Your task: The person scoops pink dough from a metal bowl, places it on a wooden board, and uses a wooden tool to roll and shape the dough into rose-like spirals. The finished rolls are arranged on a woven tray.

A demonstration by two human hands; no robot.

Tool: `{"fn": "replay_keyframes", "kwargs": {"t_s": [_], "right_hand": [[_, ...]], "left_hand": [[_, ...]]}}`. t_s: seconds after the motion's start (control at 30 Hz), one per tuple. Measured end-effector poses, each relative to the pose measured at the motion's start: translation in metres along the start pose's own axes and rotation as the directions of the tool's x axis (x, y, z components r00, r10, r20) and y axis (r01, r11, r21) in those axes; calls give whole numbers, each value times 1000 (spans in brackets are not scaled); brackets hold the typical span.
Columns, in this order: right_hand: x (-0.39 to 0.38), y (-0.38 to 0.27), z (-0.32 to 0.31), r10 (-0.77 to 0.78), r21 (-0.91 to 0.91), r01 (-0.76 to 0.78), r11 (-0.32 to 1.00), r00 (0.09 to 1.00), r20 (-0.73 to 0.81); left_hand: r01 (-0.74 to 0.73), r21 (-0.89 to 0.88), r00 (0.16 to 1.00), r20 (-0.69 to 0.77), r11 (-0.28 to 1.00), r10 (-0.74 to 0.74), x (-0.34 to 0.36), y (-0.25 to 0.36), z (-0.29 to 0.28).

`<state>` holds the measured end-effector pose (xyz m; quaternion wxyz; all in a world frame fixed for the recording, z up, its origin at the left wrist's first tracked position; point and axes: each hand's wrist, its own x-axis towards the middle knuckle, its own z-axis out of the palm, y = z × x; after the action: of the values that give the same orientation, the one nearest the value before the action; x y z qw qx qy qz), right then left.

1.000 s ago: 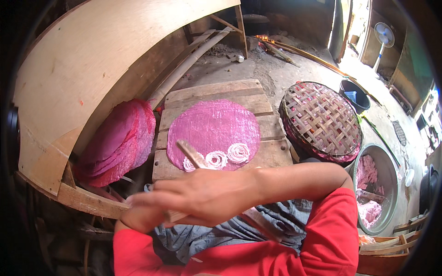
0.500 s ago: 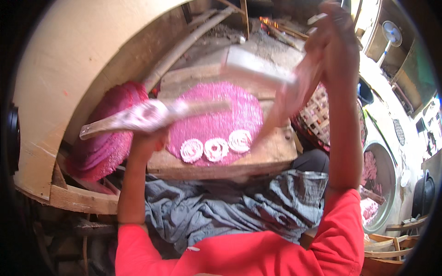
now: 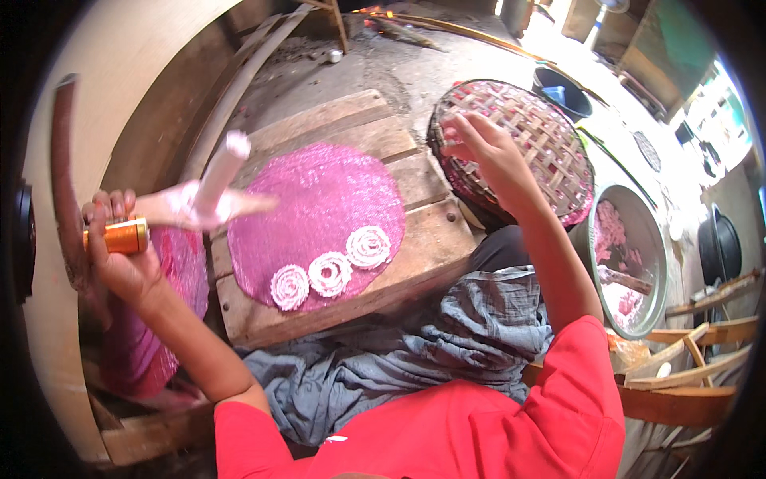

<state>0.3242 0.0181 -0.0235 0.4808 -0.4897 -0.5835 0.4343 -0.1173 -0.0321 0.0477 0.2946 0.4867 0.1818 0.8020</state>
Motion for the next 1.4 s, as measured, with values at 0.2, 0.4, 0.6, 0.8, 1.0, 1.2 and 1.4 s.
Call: {"fn": "replay_keyframes", "kwargs": {"t_s": [0.2, 0.4, 0.6, 0.8, 1.0, 1.2, 1.4], "right_hand": [[-99, -13, -59, 279, -811, 18, 584, 934, 222], [-197, -14, -28, 265, -756, -217, 617, 962, -60], [-198, -60, -23, -225, -944, -215, 250, 935, -272], [-190, -37, -85, -84, -868, -495, -37, 867, -490], [-270, 88, -91, -20, -697, -428, 576, 845, -535], [-300, 158, -62, 449, -355, -744, 566, 639, -624], [-265, 86, -135, -174, -711, -527, 465, 734, -657]], "left_hand": [[320, 634, 947, -244, 704, -211, 9, -55, -19], [-73, 708, 995, 97, 702, 5, 10, -89, -27], [-177, 768, 961, 270, 615, -61, 28, -114, -19], [-97, 718, 975, 209, 689, -80, 33, -123, -38], [22, 745, 984, 101, 667, -145, 43, -142, -73], [-49, 829, 964, 185, 557, -191, 37, -135, -82], [-40, 855, 962, 173, 518, -211, 28, -106, -56]]}}
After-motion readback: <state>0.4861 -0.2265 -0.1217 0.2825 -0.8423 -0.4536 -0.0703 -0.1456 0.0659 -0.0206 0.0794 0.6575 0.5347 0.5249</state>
